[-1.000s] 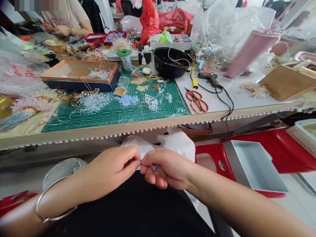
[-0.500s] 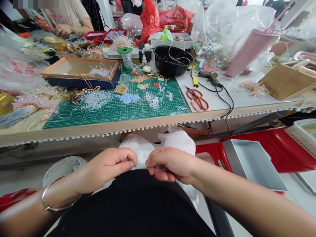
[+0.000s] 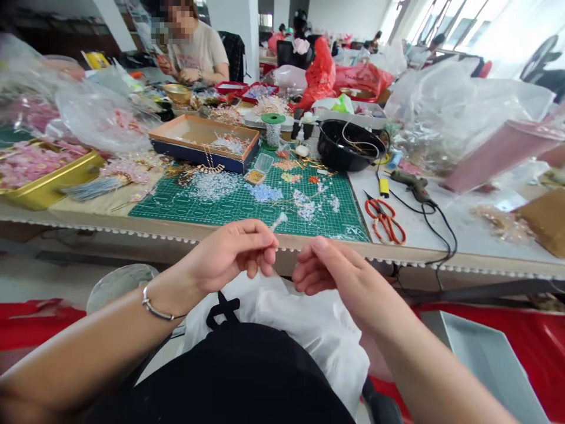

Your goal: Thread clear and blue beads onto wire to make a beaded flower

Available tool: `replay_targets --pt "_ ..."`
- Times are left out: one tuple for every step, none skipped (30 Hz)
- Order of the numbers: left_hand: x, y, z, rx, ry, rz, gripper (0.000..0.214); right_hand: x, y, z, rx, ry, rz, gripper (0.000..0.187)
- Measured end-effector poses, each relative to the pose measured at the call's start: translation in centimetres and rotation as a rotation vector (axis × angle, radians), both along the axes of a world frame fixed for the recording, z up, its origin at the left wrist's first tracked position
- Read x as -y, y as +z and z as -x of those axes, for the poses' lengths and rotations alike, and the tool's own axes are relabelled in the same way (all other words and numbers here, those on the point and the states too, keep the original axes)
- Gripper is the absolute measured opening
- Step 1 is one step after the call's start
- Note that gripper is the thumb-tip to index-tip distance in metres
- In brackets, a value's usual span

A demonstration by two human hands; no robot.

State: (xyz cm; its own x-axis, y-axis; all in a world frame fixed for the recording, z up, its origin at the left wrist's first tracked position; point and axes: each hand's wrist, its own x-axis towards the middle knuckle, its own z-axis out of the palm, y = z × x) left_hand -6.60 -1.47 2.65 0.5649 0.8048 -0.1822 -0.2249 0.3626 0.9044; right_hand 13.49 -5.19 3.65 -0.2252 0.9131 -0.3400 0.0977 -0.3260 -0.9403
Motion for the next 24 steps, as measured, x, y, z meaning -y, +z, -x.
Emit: replay_targets --pt "-0.5 -0.2 0.2 0.081 0.064 0.030 0.012 0.4 -0.4 0.3 -0.041 0.010 0.020 0.038" --pt "-0.8 -0.4 0.4 0.140 0.112 0.049 0.011 0.8 -0.9 0.7 -0.059 0.063 0.039 0.034" --pt "-1.1 -0.6 0.5 0.183 0.143 0.059 0.011 1.2 -1.5 1.3 -0.062 0.127 0.058 0.029" --pt "-1.2 -0.7 0.6 0.208 0.160 0.066 0.011 1.5 -2.0 1.9 -0.066 0.178 0.067 0.025" --pt "-1.3 -0.8 0.6 0.220 0.169 0.071 0.011 1.8 -2.4 2.5 -0.097 0.192 0.073 0.023" --pt "-1.3 -0.9 0.5 0.224 0.175 0.071 0.012 2.0 -2.7 3.1 -0.142 0.187 0.095 0.022" --pt "-1.2 -1.1 0.4 0.225 0.179 0.068 0.012 2.1 -2.9 3.6 -0.193 0.163 0.122 0.022" --pt "-1.1 -1.2 0.3 0.226 0.181 0.063 0.012 2.1 -3.0 4.0 -0.241 0.128 0.152 0.024" --pt "-1.0 -1.3 0.2 0.231 0.182 0.062 0.012 2.0 -3.1 4.3 -0.277 0.093 0.176 0.024" --pt "-0.9 -1.4 0.0 0.240 0.183 0.067 0.012 1.8 -3.1 4.5 -0.295 0.063 0.187 0.024" --pt "-0.8 -1.4 -0.1 0.254 0.182 0.082 0.012 1.7 -3.1 4.7 -0.299 0.041 0.182 0.022" --pt "-0.7 -1.5 -0.2 0.268 0.180 0.105 0.012 1.5 -3.1 4.8 -0.294 0.025 0.167 0.020" --pt "-0.7 -1.5 -0.4 0.282 0.182 0.132 0.012 1.3 -3.1 4.9 -0.287 0.014 0.147 0.019" --pt "-0.6 -1.6 -0.6 0.293 0.190 0.157 0.011 1.2 -3.2 5.0 -0.280 0.004 0.128 0.019" --pt "-0.6 -1.6 -0.8 0.302 0.198 0.178 0.011 1.1 -3.3 5.2 -0.275 -0.004 0.115 0.019" --pt "-0.5 -1.6 -1.0 0.309 0.208 0.194 0.011 1.1 -3.5 5.3 -0.273 -0.013 0.107 0.019" --pt "-0.5 -1.7 -1.2 0.314 0.216 0.205 0.011 1.0 -3.7 5.5 -0.275 -0.023 0.101 0.018" --pt "-0.5 -1.7 -1.4 0.316 0.221 0.211 0.011 1.0 -3.9 5.6 -0.279 -0.031 0.098 0.018" --pt "-0.6 -1.8 -1.5 0.317 0.220 0.215 0.011 0.9 -4.1 5.7 -0.285 -0.038 0.095 0.018" --pt "-0.7 -1.8 -1.5 0.316 0.215 0.213 0.011 0.9 -4.3 5.8 -0.292 -0.043 0.091 0.018" --pt "-0.9 -1.8 -1.4 0.314 0.211 0.201 0.011 0.9 -4.5 5.7 -0.295 -0.046 0.084 0.018" --pt "-1.1 -1.8 -1.2 0.311 0.212 0.178 0.011 0.8 -4.6 5.6 -0.291 -0.041 0.072 0.017" --pt "-1.4 -1.7 -0.9 0.307 0.219 0.146 0.011 0.8 -4.7 5.5 -0.272 -0.025 0.054 0.017" --pt "-1.7 -1.6 -0.5 0.300 0.230 0.111 0.012 0.8 -4.7 5.3 -0.232 0.005 0.029 0.017"
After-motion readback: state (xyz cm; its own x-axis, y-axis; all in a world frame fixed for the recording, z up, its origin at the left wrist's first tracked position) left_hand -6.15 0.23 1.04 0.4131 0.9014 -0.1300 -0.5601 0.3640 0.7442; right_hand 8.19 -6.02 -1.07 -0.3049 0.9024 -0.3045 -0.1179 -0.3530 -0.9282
